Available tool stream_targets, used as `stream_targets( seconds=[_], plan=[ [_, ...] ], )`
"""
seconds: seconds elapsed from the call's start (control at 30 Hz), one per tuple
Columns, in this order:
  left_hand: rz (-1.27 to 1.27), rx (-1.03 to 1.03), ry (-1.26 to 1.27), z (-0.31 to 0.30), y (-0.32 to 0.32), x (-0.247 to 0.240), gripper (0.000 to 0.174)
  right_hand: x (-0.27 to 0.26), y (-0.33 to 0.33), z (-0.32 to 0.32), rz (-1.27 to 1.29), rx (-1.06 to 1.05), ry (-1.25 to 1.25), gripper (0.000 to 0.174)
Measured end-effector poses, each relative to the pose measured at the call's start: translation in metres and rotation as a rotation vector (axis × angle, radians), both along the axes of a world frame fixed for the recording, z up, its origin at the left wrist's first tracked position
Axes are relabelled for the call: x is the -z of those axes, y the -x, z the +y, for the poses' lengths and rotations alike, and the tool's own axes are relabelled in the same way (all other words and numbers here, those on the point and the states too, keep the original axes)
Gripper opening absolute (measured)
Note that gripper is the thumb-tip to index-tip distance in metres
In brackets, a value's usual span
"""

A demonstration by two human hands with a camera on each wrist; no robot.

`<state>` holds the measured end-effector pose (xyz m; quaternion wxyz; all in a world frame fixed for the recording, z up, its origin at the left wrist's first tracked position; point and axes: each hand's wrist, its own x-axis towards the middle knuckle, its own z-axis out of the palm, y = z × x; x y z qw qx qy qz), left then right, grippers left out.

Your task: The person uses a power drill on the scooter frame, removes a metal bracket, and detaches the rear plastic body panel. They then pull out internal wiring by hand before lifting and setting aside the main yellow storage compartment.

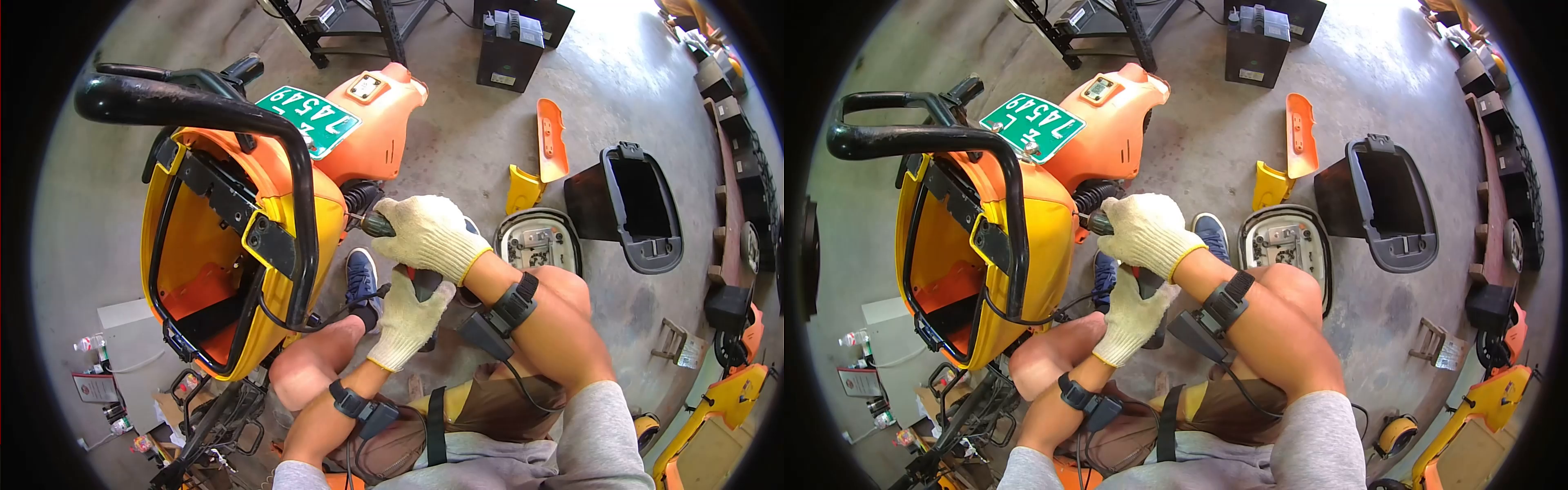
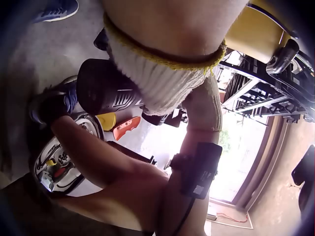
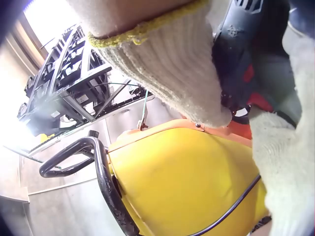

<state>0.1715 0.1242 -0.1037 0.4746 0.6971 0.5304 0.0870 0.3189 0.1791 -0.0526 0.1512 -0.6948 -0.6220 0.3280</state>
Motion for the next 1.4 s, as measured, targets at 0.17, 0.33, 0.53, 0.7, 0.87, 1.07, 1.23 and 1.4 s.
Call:
stream_targets(
  seconds=[0.17, 0.33, 0.53, 0.7, 0.87, 1.07, 1.23, 1.4],
  plan=[
    [-0.004, 0.009, -0.049, 0.0, -0.001, -0.001, 0.077, -0.002, 0.0, 0.001, -0.014, 0.006, -0.007, 0.033],
    [-0.031, 0.012, -0.055, 0.0, -0.001, 0.0, 0.074, 0.005, -0.003, 0.002, 0.014, -0.012, -0.044, 0.043],
    [-0.036, -0.049, 0.04, 0.001, -0.005, -0.016, 0.053, 0.013, -0.025, 0.008, 0.082, -0.118, -0.08, 0.05],
    [-0.043, -0.09, 0.075, 0.0, -0.005, -0.018, 0.054, 0.018, -0.041, 0.006, -0.065, -0.317, -0.191, 0.051],
    [-0.057, -0.07, 0.034, -0.001, -0.003, -0.013, 0.053, 0.0, -0.03, 0.003, 0.253, -0.077, 0.214, 0.054],
    [-0.017, -0.034, 0.019, 0.001, -0.001, -0.012, 0.057, 0.003, -0.03, 0.004, 0.256, -0.097, 0.139, 0.061],
    [-0.006, -0.032, 0.052, 0.001, -0.002, -0.016, 0.057, 0.001, -0.036, 0.003, 0.188, -0.118, 0.21, 0.065],
    [0.022, -0.025, 0.062, 0.002, -0.002, -0.017, 0.057, 0.001, -0.034, 0.001, 0.187, -0.102, 0.242, 0.066]
  ],
)
